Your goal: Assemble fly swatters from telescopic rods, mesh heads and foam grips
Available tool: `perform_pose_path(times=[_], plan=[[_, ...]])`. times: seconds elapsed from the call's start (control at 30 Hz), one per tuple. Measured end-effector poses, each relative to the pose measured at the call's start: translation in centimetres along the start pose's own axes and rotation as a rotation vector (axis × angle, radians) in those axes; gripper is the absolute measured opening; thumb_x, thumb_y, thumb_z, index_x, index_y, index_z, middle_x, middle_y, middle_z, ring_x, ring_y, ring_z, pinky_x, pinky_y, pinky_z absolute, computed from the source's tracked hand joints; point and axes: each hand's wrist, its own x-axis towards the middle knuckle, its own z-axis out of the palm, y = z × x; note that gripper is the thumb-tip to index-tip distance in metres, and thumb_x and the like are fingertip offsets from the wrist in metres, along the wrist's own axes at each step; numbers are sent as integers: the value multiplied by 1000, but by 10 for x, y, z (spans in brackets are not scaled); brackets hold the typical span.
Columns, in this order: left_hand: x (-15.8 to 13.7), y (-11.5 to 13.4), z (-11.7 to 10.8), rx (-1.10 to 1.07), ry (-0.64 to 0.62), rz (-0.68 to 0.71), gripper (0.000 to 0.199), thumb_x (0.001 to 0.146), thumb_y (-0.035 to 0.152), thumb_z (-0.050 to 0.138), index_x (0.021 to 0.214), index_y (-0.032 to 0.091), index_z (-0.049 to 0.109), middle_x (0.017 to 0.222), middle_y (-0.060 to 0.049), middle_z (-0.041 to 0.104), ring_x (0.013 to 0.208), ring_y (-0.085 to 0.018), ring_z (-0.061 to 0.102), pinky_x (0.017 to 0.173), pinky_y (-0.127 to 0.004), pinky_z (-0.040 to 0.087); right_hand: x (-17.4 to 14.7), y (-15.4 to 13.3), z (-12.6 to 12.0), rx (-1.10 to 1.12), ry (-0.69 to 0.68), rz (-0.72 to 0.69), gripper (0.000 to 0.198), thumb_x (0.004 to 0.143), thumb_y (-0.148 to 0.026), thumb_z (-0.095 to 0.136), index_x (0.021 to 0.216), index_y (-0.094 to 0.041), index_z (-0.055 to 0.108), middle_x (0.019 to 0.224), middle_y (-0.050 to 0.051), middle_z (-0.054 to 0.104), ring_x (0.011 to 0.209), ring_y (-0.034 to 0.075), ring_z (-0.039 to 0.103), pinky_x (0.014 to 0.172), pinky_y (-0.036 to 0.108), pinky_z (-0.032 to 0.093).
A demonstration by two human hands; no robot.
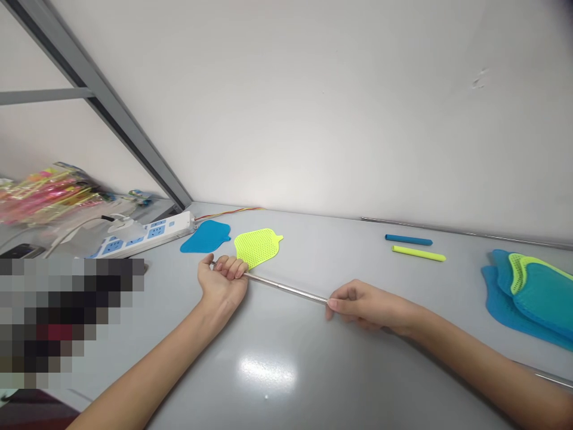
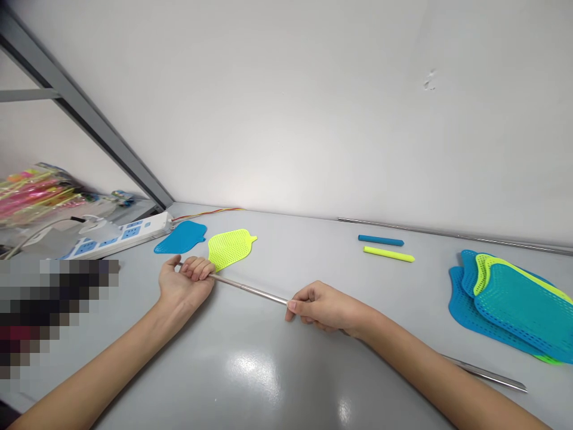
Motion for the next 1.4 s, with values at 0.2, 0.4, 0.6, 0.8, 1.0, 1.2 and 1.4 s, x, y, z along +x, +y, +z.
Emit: perform_pose_path(times=[0.2,0.4,0.6,0.8,1.0,1.2,1.4], plan=[[-1,-3,-1,-34,1,-6,29,73,24,33,52,19,13,38,7,13,28,-7,16,29,-21,17,0,2,-1,-2,-15,-10,37,72,-49,46,79,-16,59,57,-4,31,42,3,22,37,18,14],[-1,-5,-2,-62,2,6,28,70,22,35,52,19,13,39,7,11,29,-7,13,29,-21,16,1,0,-2,-20,-3,2,36,72,-48,46,79,-15,60,57,-4,31,42,3,22,37,18,14],[-2,-5,-1,-64,5,18,28,69,21,36,52,19,13,41,7,10,29,-7,13,29,-21,15,2,1,-2,-19,-10,-3,35,73,-47,46,79,-15,60,58,-4,32,42,3,22,37,18,14],[-2,-6,-2,-63,-2,27,28,68,20,36,52,19,13,42,7,9,30,-7,13,29,-21,15,1,1,-1,-30,6,2,34,73,-46,47,78,-15,60,56,-4,31,41,3,22,37,18,14],[-2,-8,-3,-62,-25,27,28,67,19,37,52,18,13,42,7,9,30,-7,13,29,-21,15,2,1,-2,-21,0,-16,35,72,-46,48,79,-14,60,56,-4,32,41,3,22,36,18,14],[-4,-9,-3,-58,-21,29,30,67,18,37,52,18,11,41,7,8,29,-7,13,29,-21,15,2,2,-1,-30,8,-7,36,71,-47,48,78,-14,60,57,-4,33,41,2,22,36,18,14],[-7,-11,-1,-27,-15,35,30,67,17,37,51,18,11,39,7,10,28,-6,15,29,-21,15,2,2,-1,-26,7,-9,37,71,-47,48,79,-13,61,56,-4,32,41,2,21,36,18,15]])
